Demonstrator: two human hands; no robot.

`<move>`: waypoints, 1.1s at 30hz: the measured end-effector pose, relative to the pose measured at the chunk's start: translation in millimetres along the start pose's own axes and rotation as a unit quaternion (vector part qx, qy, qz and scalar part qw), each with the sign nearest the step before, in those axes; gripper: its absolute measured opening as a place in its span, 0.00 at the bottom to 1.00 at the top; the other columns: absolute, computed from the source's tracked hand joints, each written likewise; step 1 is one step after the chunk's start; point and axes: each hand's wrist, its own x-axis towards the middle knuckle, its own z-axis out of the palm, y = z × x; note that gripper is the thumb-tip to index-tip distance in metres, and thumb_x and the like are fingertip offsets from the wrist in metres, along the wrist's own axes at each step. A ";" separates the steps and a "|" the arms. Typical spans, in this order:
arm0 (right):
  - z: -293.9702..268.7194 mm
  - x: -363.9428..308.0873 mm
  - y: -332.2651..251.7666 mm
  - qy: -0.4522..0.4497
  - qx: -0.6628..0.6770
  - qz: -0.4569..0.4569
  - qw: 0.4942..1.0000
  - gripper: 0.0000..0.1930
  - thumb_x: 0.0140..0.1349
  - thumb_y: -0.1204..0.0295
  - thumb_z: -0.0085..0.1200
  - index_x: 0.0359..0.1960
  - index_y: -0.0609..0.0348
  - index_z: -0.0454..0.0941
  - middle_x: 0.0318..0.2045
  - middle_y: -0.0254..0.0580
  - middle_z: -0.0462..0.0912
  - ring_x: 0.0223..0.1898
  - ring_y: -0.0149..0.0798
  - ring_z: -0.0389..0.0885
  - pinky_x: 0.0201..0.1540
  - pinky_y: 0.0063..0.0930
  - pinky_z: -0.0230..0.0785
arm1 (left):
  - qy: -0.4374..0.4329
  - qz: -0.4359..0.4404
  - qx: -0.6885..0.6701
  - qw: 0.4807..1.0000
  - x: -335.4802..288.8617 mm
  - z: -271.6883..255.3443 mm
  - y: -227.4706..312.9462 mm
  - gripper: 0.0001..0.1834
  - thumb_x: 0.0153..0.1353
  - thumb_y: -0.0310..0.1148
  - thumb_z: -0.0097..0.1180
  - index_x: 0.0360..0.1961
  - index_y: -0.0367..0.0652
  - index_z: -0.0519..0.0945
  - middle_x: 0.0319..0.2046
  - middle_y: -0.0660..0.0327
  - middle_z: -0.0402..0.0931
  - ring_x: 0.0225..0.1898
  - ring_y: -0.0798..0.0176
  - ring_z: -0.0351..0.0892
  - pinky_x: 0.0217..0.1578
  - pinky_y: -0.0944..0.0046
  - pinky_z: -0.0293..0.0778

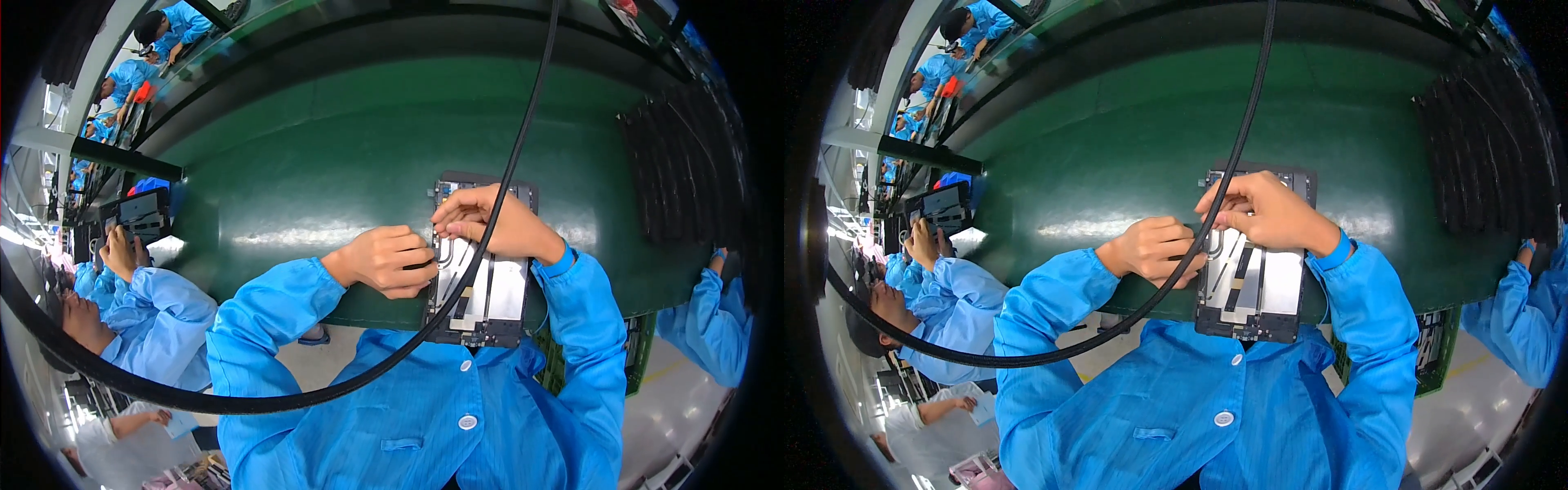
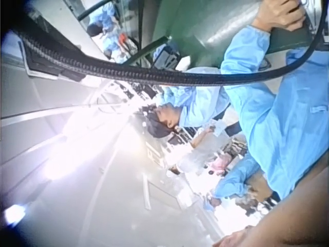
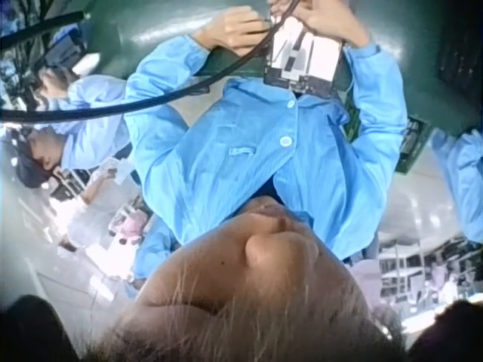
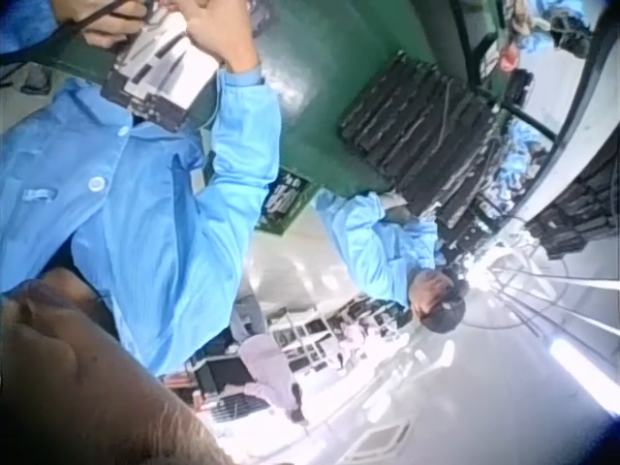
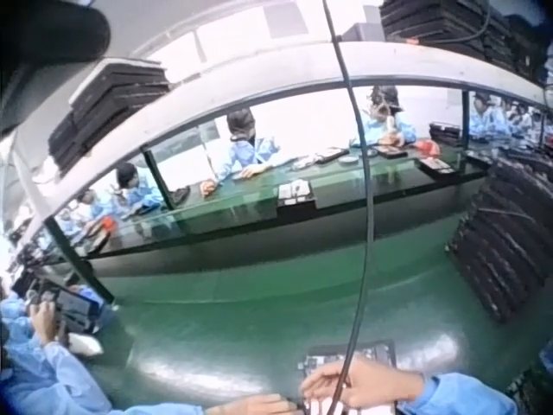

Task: The person assembles tablet computers along a conveyor line, connecting ribbon cables, pressing internal components and adhesive strips into tablet casings, placing completed frames onto the conveyor, and picking up new frames from a stack.

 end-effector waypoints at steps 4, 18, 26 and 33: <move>2.4 -0.2 -6.6 0.027 -0.134 -0.072 0.988 0.10 0.68 0.82 0.66 0.49 0.68 0.89 0.42 0.50 0.94 0.45 0.42 0.93 0.53 0.36 0.85 | -0.019 -0.003 0.026 0.999 -0.4 1.4 0.9 0.18 0.55 0.38 0.72 0.45 0.42 0.88 0.42 0.58 0.86 0.39 0.56 0.86 0.37 0.58 0.79; 6.0 8.6 9.0 0.130 -0.301 -0.251 0.911 0.09 0.60 0.81 0.70 0.42 0.63 0.90 0.40 0.47 0.91 0.44 0.50 0.89 0.46 0.41 0.83 | 0.012 0.001 0.033 0.999 -2.5 3.7 1.7 0.18 0.53 0.37 0.71 0.45 0.41 0.89 0.40 0.58 0.86 0.38 0.57 0.86 0.36 0.58 0.79; 10.2 5.9 4.0 0.104 -0.390 -0.251 0.880 0.07 0.60 0.78 0.72 0.39 0.63 0.87 0.43 0.44 0.84 0.48 0.50 0.84 0.50 0.41 0.81 | 0.018 -0.034 0.013 0.999 -2.5 1.2 0.8 0.18 0.56 0.38 0.69 0.46 0.41 0.87 0.41 0.59 0.84 0.40 0.57 0.84 0.38 0.58 0.77; 8.8 5.7 5.7 0.096 -0.394 -0.247 0.880 0.11 0.62 0.83 0.68 0.45 0.65 0.82 0.50 0.49 0.82 0.56 0.57 0.80 0.58 0.48 0.78 | 0.019 -0.026 0.032 0.999 -1.6 2.1 -6.0 0.17 0.55 0.37 0.70 0.45 0.42 0.87 0.41 0.60 0.84 0.39 0.58 0.84 0.37 0.59 0.76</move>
